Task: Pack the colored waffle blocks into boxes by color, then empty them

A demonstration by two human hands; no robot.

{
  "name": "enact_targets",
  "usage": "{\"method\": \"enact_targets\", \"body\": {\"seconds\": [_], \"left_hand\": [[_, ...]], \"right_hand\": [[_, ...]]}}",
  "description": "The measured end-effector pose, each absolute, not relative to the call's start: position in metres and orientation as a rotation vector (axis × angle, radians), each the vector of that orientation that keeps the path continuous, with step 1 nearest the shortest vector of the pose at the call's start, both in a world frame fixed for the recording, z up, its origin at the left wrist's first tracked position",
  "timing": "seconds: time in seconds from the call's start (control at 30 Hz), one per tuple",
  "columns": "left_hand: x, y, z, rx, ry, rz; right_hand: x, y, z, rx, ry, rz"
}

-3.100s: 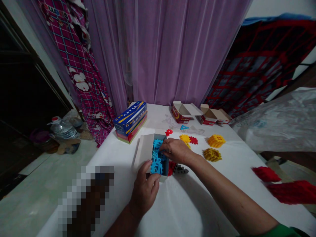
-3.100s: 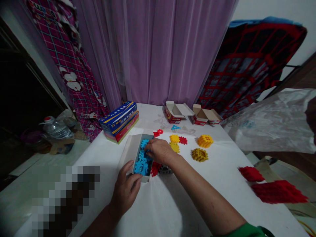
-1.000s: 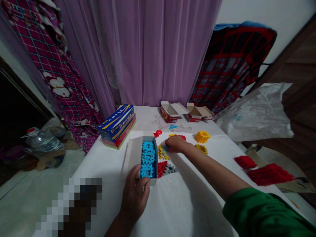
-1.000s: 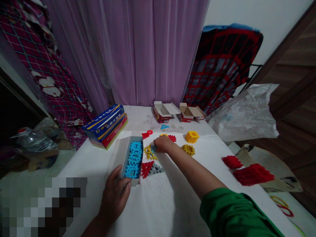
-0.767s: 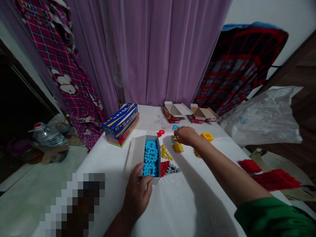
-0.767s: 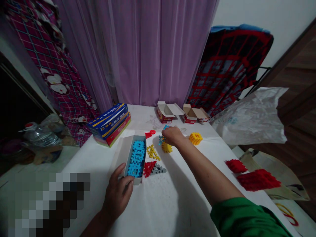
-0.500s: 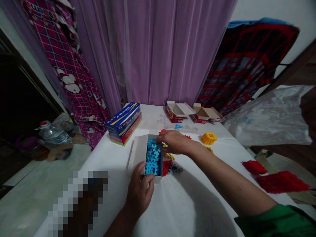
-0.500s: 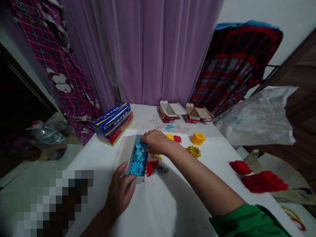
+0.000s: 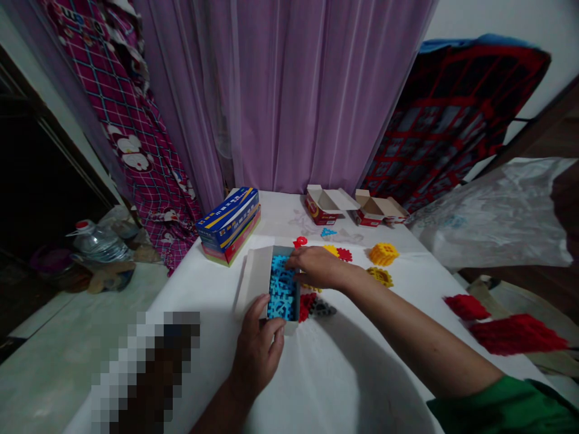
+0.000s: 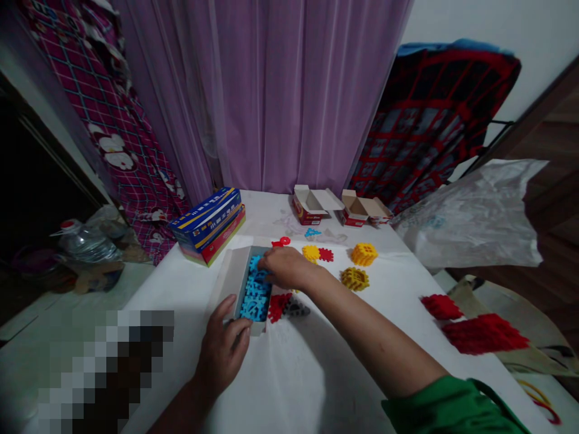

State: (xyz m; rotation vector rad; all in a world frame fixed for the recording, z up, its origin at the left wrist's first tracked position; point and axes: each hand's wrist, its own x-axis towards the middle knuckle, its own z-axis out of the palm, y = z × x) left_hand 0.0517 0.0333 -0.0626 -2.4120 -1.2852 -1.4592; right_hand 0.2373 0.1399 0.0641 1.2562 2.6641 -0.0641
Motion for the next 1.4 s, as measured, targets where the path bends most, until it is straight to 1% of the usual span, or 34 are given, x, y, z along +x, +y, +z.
{"method": "enact_targets", "body": {"seconds": [0.1,0.23,0.4,0.53,0.77,0.93,1.07,1.2,1.27,1.4], "left_hand": [[0.052,0.033,-0.062,-2.418,-1.285,-1.454],[0.053,0.034,-0.060,-2.400,-1.288,-1.421],[0.060,0.034,-0.054,-2.385,-1.303,-1.323],[0.065,0.034,-0.049,-2.353,-1.316,-1.273],[0.034,0.034,-0.046,-2.225,-1.289,-1.105],[-0.010,0.024,-0.058,-2.024,-1.538,-1.033],[-0.037,0.014,-0.073,-1.825,-1.815,-1.125],[-0.046,0.010,-0.092,-1.813,-1.924,-1.295],[-0.045,0.011,-0.099,-1.875,-1.972,-1.348],[-0.041,0.012,-0.102,-1.879,-2.206,-1.471]], "right_hand": [[0.263,0.143,0.061,1.467,2.677,-0.078],[0.285,0.158,0.041,1.760,2.691,-0.125],[0.277,0.184,0.009,1.955,2.701,-0.500],[0.261,0.189,-0.004,2.019,2.692,-0.587],[0.250,0.166,-0.002,2.230,2.577,-0.701],[0.239,0.123,-0.005,2.437,2.488,-0.778],[0.241,0.097,-0.020,2.679,2.508,-0.867],[0.249,0.099,-0.035,2.871,2.425,-1.080],[0.249,0.106,-0.039,2.901,2.440,-1.176],[0.242,0.116,-0.042,2.903,2.492,-1.261]]}}
